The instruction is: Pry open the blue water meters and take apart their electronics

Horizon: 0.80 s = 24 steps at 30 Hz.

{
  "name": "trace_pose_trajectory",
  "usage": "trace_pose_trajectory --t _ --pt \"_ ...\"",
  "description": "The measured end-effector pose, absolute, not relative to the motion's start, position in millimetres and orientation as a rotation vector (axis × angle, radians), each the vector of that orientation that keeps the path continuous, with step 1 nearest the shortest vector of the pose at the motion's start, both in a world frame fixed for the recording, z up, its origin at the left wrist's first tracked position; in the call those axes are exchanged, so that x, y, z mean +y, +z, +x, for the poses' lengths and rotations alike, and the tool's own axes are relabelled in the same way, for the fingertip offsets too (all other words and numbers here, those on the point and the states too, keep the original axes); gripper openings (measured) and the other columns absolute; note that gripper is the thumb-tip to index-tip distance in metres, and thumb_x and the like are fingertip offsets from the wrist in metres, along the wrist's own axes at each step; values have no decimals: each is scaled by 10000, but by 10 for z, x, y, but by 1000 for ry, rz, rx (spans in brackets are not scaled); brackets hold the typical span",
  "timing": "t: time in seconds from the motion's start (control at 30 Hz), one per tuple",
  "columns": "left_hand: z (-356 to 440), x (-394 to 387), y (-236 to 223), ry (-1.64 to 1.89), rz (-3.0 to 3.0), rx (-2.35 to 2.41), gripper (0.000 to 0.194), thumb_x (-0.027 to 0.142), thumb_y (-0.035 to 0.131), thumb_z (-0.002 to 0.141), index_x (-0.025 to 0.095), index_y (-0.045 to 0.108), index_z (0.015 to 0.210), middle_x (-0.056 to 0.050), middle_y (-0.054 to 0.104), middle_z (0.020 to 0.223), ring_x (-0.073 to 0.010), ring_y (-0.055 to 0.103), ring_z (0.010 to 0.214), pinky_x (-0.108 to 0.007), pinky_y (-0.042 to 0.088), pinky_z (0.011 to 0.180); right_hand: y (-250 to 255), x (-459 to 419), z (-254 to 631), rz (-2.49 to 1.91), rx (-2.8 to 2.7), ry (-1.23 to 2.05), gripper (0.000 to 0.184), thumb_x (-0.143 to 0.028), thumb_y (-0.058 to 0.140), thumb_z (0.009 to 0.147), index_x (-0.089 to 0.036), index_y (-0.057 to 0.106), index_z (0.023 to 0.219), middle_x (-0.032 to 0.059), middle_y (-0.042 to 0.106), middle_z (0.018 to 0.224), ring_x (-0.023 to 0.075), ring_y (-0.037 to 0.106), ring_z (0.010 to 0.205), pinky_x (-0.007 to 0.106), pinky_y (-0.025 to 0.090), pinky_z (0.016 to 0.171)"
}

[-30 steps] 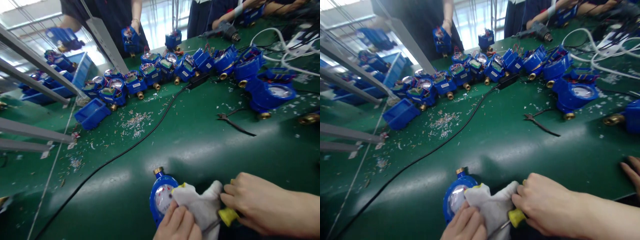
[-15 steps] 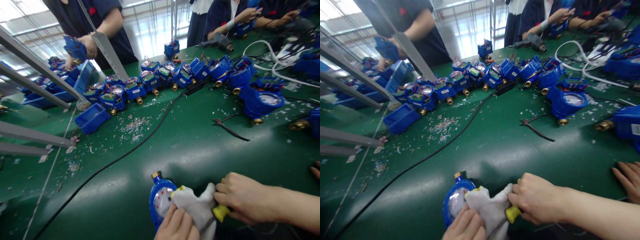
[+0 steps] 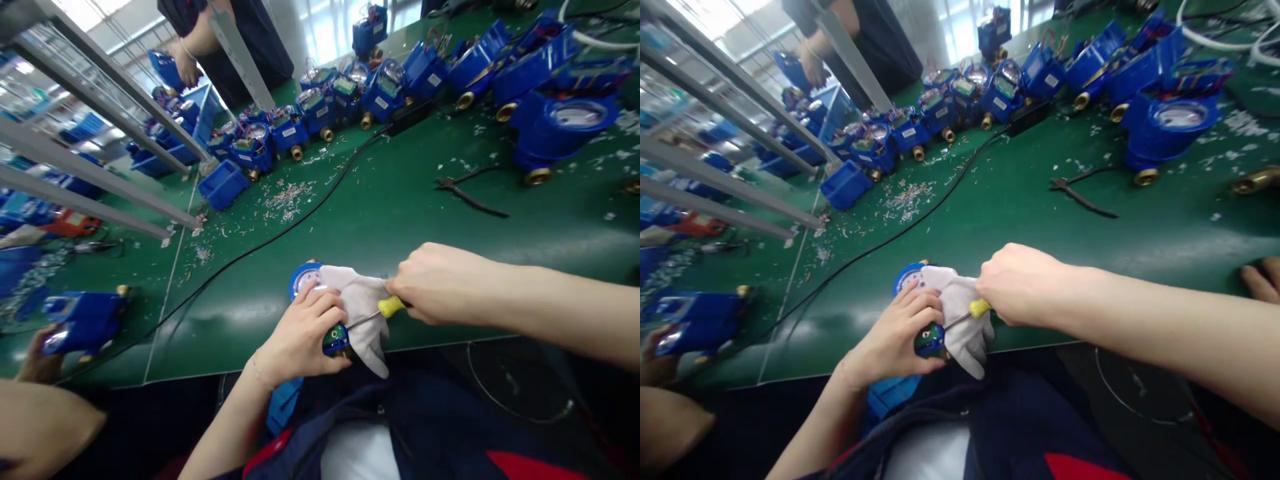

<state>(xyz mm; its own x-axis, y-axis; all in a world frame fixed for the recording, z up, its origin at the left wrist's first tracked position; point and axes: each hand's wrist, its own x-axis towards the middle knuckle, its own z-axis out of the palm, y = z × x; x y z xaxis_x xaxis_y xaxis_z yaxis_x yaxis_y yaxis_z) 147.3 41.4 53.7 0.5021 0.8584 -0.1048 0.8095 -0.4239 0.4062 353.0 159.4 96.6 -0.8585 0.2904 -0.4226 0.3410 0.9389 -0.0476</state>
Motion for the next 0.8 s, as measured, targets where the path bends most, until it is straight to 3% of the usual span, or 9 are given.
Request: trace_pose_trajectory --t 0.27,0.4,0.53,0.67,0.8 --pt "1462 404 469 265 2363 1360 335 370 684 721 207 541 977 -53 574 1087 -198 471 1164 -419 257 1119 1016 1492 3607 502 2700 -89 59 -205 633 733 -188 683 705 75 658 663 267 632 589 292 299 451" --pt "1364 328 471 418 2437 1454 613 474 717 681 192 478 1170 -132 454 1301 -256 382 1276 -487 221 1131 986 1466 3643 530 2693 -94 55 -202 630 744 -186 680 728 71 659 671 264 634 604 293 293 455" --pt "1325 316 531 440 2415 1530 781 592 707 637 182 437 1245 -155 450 1327 -275 372 1298 -510 216 1129 987 1449 3641 533 2672 -99 59 -190 628 756 -174 680 780 69 661 685 260 636 618 294 273 450" --pt "1416 454 521 202 2501 1306 745 540 711 645 211 462 1265 -117 481 1358 -272 391 1302 -502 160 1146 1008 1455 3600 506 2651 -120 54 -165 623 758 -166 675 774 68 660 677 250 631 603 289 228 444" --pt "1484 566 430 180 2458 1156 634 447 646 700 195 476 1256 -92 523 1336 -240 421 1288 -464 107 1163 1012 1452 3578 507 2622 -178 42 -154 627 755 -167 667 750 65 652 655 233 620 574 285 181 441"
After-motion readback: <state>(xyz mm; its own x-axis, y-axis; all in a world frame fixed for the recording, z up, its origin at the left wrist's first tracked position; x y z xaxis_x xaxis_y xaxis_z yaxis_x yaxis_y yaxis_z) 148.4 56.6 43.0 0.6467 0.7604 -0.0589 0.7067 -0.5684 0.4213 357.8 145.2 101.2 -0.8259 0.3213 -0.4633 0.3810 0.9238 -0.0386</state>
